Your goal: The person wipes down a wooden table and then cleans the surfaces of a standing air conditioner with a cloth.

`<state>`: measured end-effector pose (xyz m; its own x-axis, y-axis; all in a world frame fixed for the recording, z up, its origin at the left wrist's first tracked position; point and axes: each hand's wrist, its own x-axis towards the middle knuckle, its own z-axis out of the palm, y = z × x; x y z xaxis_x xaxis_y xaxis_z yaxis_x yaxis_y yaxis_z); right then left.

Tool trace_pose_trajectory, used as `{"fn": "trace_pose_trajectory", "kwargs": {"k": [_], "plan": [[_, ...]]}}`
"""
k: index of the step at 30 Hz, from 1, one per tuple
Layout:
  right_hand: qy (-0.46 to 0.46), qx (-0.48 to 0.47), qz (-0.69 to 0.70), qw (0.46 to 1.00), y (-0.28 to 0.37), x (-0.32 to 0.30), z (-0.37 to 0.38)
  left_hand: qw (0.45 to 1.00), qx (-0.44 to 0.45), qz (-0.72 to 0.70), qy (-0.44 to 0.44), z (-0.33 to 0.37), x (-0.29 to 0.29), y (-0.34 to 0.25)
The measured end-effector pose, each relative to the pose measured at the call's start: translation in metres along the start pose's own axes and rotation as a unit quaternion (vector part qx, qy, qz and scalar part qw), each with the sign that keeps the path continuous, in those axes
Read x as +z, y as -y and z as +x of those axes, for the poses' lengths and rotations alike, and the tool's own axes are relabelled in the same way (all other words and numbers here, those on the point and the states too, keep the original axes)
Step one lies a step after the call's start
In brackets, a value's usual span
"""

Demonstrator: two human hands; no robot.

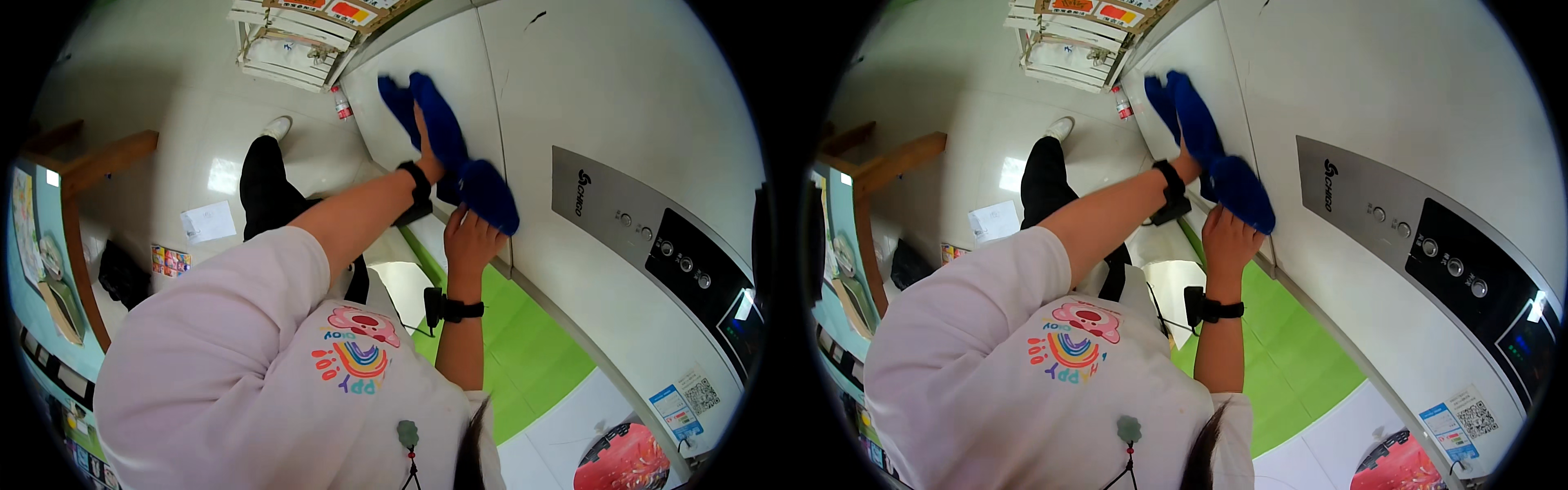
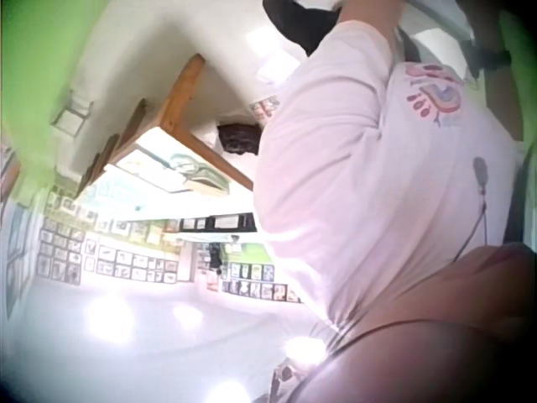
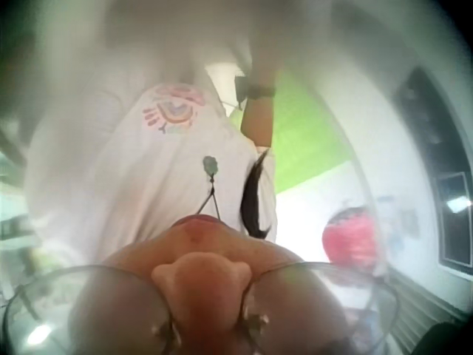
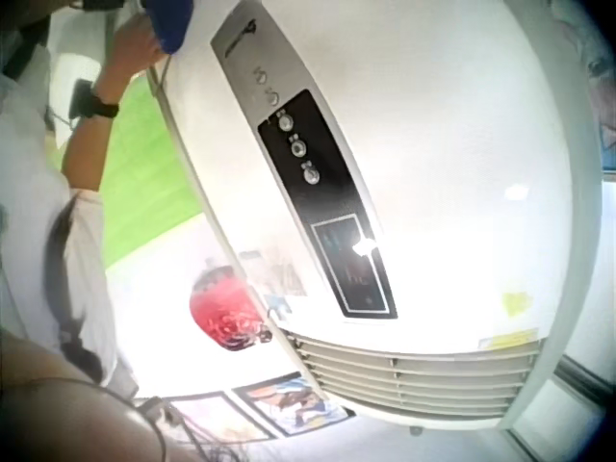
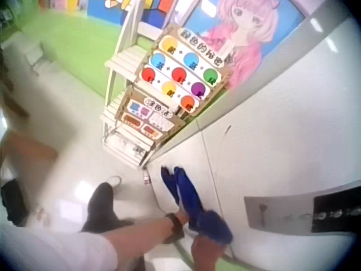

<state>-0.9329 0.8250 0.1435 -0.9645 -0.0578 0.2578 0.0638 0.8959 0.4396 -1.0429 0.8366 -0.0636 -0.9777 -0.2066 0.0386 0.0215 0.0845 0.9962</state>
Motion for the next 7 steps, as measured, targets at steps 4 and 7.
{"fn": "trace_pose_trajectory", "kwargs": {"k": [4,7], "plan": [[0.025,-0.031,-0.017,0.999,-0.025,0.011,-0.052,0.982,-0.12,-0.078,0.119,-0.113,0.04,0.073],[0.038,-0.013,-0.011,0.999,-0.04,0.007,-0.084,0.977,-0.007,0.055,0.205,-0.174,0.037,0.086]]}}
